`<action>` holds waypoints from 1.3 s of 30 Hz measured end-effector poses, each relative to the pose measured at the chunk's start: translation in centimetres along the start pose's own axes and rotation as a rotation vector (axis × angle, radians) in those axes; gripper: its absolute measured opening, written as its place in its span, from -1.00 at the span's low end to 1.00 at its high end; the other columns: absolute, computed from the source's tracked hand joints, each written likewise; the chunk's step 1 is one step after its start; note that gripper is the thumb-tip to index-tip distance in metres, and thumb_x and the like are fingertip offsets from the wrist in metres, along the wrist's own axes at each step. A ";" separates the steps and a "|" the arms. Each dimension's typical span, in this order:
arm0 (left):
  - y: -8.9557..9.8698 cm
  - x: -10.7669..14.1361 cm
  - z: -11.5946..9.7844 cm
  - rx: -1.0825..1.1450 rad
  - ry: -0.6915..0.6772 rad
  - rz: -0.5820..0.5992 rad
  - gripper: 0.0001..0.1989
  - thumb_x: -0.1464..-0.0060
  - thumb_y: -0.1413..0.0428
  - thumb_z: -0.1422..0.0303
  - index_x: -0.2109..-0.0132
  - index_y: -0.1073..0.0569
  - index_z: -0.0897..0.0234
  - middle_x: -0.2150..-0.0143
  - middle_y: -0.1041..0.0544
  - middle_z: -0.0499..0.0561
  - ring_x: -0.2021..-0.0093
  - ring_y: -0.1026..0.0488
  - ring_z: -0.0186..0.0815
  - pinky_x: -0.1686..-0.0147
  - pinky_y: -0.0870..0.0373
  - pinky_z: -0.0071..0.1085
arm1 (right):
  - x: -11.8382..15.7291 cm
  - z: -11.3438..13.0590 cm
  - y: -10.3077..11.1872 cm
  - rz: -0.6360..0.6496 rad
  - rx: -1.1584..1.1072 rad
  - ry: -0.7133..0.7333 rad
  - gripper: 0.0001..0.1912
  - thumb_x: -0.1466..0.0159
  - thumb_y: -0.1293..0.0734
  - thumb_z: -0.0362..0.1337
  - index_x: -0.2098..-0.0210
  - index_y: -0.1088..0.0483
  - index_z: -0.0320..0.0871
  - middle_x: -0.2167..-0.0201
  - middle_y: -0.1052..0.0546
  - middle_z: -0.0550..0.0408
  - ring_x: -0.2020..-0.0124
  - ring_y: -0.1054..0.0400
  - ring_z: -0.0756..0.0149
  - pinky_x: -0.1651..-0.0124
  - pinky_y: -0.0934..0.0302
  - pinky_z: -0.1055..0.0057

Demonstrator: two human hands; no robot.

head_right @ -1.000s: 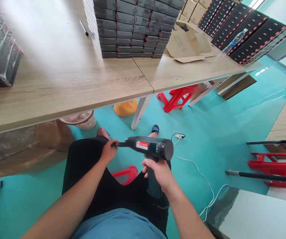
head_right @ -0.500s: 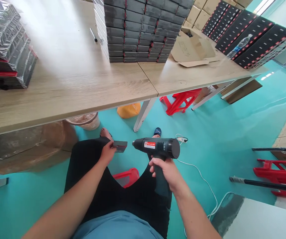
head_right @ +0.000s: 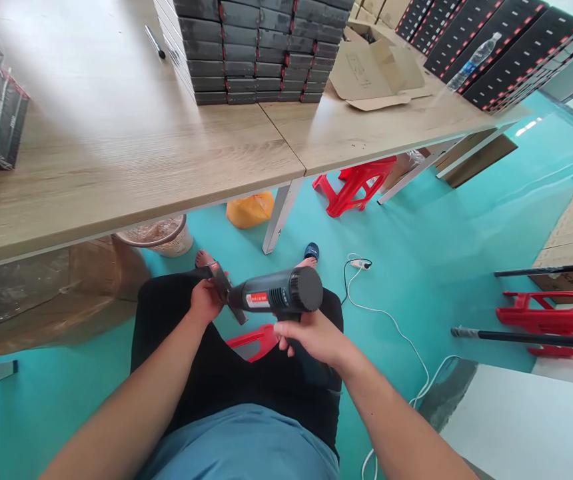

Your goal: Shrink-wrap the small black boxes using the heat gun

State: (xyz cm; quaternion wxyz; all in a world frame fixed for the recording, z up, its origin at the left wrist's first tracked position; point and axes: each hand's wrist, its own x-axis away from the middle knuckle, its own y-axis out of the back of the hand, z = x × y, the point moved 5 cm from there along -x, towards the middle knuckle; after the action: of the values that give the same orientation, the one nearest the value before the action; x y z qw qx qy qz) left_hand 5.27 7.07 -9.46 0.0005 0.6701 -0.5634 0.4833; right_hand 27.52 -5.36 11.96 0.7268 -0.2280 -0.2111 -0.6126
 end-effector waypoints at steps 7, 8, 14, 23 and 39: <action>-1.1 0.8 -0.3 0.024 0.092 0.087 -0.59 -0.09 0.00 0.19 0.06 -0.52 0.38 0.43 -0.50 0.05 0.48 -0.46 -0.24 0.48 -0.41 -0.33 | 3.6 -4.1 1.9 0.014 0.016 -0.168 -0.70 -0.11 -0.52 -0.11 0.31 -0.55 -0.23 0.41 -0.56 0.04 0.44 -0.42 0.28 0.42 -0.33 0.36; -1.5 1.2 -0.3 0.027 0.120 0.112 -0.54 -0.13 -0.01 0.10 0.02 -0.51 0.38 0.40 -0.52 0.07 0.46 -0.48 -0.22 0.49 -0.41 -0.33 | 3.9 -4.7 2.3 -0.006 -0.018 -0.179 -0.69 -0.12 -0.51 -0.11 0.27 -0.55 -0.22 0.40 -0.57 0.04 0.44 -0.43 0.29 0.42 -0.33 0.37; -3.6 3.5 -0.1 0.031 0.294 0.314 -0.27 -0.16 0.00 -0.18 -0.13 -0.47 0.39 0.13 -0.62 0.30 0.19 -0.61 0.01 0.36 -0.53 -0.18 | 1.9 -6.1 4.5 -0.229 -0.370 -0.160 -0.68 -0.12 -0.51 -0.17 0.20 -0.55 -0.24 0.40 -0.58 0.02 0.47 -0.43 0.33 0.49 -0.33 0.46; -2.5 3.0 1.6 -0.110 0.414 0.303 -0.45 -0.10 -0.08 0.04 -0.02 -0.56 0.42 0.27 -0.66 0.26 0.27 -0.63 0.05 0.29 -0.56 -0.09 | -3.2 -2.1 2.9 -0.236 -0.505 -0.053 -0.80 -0.17 -0.44 -0.23 0.24 -0.55 -0.22 0.40 -0.57 0.02 0.48 -0.43 0.33 0.50 -0.35 0.46; -2.8 2.4 1.3 -0.111 0.307 0.253 -0.51 -0.12 -0.07 0.09 -0.01 -0.58 0.39 0.30 -0.66 0.20 0.28 -0.63 0.02 0.28 -0.56 -0.11 | 1.1 -0.3 -0.1 0.084 -0.002 -0.063 -0.76 -0.12 -0.50 -0.15 0.33 -0.55 -0.20 0.47 -0.55 0.07 0.48 -0.41 0.29 0.46 -0.32 0.38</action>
State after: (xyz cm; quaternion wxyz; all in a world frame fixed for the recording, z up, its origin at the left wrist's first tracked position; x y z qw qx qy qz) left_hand 8.01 5.58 -7.11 0.0628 0.5112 -0.6623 0.5441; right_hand 27.57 -6.46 12.39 0.7446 -0.2563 -0.2236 -0.5744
